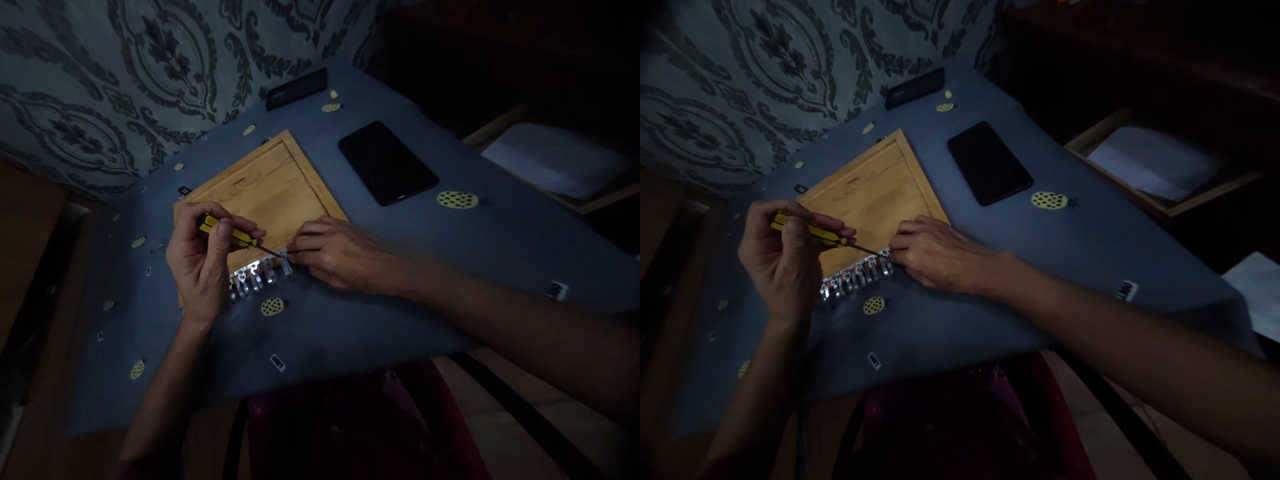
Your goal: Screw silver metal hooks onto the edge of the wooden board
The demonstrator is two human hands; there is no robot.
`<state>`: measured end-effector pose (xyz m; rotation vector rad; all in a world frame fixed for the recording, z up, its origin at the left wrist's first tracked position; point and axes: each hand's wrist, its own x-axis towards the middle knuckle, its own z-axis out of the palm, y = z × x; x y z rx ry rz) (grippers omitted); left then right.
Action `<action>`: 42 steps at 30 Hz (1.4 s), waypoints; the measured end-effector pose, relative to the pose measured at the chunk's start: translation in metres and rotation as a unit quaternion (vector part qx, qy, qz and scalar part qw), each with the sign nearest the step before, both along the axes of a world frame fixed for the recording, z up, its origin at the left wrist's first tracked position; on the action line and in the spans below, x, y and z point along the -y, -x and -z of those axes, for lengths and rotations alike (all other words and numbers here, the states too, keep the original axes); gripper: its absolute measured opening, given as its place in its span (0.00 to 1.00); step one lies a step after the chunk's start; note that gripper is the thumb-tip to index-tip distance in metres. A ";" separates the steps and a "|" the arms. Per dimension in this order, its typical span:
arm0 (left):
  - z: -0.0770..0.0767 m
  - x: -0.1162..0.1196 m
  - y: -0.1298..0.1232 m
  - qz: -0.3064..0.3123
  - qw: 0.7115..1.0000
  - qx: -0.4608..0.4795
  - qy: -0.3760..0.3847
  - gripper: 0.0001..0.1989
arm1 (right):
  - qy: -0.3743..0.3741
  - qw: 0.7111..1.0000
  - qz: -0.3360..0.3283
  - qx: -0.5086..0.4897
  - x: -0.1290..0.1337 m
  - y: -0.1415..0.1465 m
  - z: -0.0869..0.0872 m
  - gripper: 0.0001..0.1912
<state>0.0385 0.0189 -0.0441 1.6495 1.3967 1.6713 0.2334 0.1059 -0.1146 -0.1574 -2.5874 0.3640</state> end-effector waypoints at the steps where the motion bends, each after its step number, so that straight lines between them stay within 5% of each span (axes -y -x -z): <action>1: 0.000 0.000 0.000 -0.003 1.000 -0.002 -0.004 0.11 | -0.001 1.000 0.000 0.000 0.000 0.000 0.000 0.14; 42: 0.002 0.006 -0.005 -0.011 0.997 -0.054 -0.046 0.09 | 0.003 1.000 -0.001 -0.001 0.000 0.000 -0.001 0.13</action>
